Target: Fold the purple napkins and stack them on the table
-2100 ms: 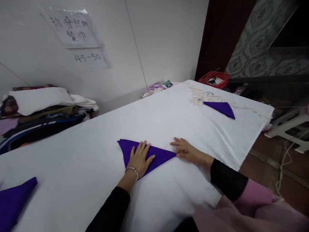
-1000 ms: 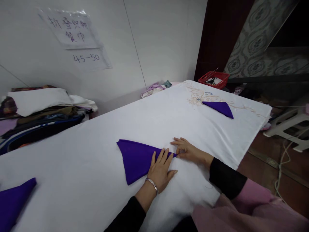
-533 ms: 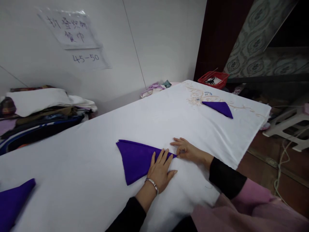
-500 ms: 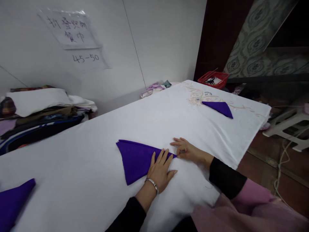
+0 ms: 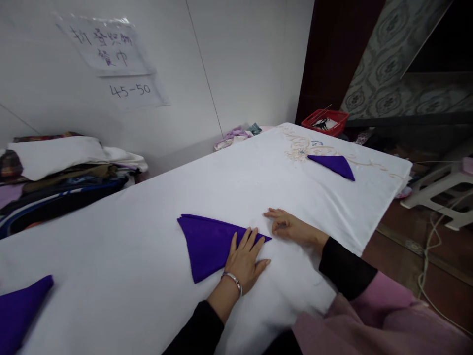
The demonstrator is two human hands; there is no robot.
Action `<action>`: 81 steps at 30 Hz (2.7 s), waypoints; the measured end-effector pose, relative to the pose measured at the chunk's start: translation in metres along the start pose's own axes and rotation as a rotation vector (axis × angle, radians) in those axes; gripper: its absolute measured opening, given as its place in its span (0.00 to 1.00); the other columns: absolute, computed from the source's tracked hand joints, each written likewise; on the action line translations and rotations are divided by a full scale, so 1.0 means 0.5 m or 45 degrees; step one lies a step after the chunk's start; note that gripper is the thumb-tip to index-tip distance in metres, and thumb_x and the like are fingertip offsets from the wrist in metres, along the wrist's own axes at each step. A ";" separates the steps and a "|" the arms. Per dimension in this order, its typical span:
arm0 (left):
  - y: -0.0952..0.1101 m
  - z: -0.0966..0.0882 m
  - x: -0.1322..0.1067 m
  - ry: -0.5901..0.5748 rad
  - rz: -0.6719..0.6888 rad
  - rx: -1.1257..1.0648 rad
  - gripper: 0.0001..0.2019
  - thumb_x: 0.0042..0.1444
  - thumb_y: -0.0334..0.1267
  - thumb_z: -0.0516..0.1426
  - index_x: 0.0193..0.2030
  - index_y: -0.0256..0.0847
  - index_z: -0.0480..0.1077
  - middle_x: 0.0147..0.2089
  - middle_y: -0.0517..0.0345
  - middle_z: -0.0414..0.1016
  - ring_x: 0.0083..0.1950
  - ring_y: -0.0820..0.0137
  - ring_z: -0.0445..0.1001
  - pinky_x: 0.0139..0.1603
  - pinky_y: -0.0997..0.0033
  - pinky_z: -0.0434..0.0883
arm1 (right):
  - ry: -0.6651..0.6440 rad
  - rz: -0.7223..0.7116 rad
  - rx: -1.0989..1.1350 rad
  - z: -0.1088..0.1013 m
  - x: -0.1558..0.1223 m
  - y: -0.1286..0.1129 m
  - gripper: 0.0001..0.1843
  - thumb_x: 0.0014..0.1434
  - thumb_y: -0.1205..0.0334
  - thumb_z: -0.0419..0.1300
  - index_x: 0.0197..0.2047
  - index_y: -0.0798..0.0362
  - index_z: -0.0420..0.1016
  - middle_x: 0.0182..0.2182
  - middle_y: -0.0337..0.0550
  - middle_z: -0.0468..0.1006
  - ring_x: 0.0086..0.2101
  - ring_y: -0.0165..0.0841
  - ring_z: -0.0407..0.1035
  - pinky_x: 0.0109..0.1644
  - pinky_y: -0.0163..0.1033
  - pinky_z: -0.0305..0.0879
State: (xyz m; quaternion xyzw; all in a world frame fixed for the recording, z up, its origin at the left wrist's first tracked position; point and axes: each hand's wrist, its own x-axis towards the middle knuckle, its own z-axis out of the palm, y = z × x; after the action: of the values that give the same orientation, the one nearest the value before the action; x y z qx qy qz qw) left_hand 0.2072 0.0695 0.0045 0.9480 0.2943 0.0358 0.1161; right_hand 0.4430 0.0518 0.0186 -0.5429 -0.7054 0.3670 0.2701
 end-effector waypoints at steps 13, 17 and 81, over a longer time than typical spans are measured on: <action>0.001 0.001 0.000 -0.002 -0.012 -0.007 0.28 0.59 0.54 0.44 0.64 0.48 0.53 0.69 0.53 0.47 0.69 0.58 0.42 0.65 0.40 0.43 | 0.181 0.063 -0.222 0.048 -0.008 -0.009 0.12 0.55 0.50 0.57 0.33 0.50 0.71 0.61 0.49 0.59 0.63 0.42 0.42 0.63 0.57 0.33; 0.000 0.003 0.000 0.004 -0.008 -0.010 0.28 0.59 0.55 0.44 0.64 0.48 0.53 0.69 0.53 0.47 0.69 0.58 0.42 0.64 0.40 0.43 | 0.167 0.068 -0.212 0.045 -0.008 -0.008 0.09 0.54 0.54 0.58 0.34 0.50 0.70 0.62 0.49 0.58 0.63 0.42 0.41 0.63 0.58 0.33; -0.186 -0.092 0.014 0.257 -0.385 0.041 0.13 0.56 0.33 0.52 0.47 0.43 0.69 0.48 0.52 0.71 0.58 0.62 0.62 0.64 0.51 0.50 | 0.206 0.109 -0.653 0.078 -0.013 0.021 0.29 0.60 0.41 0.47 0.58 0.48 0.64 0.65 0.48 0.50 0.64 0.41 0.41 0.64 0.55 0.39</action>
State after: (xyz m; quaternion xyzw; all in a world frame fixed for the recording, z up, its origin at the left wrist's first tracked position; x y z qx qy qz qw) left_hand 0.1555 0.1572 0.0269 0.8862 0.4442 0.1081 0.0747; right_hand 0.4204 0.0385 -0.0127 -0.6505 -0.7278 0.1430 0.1634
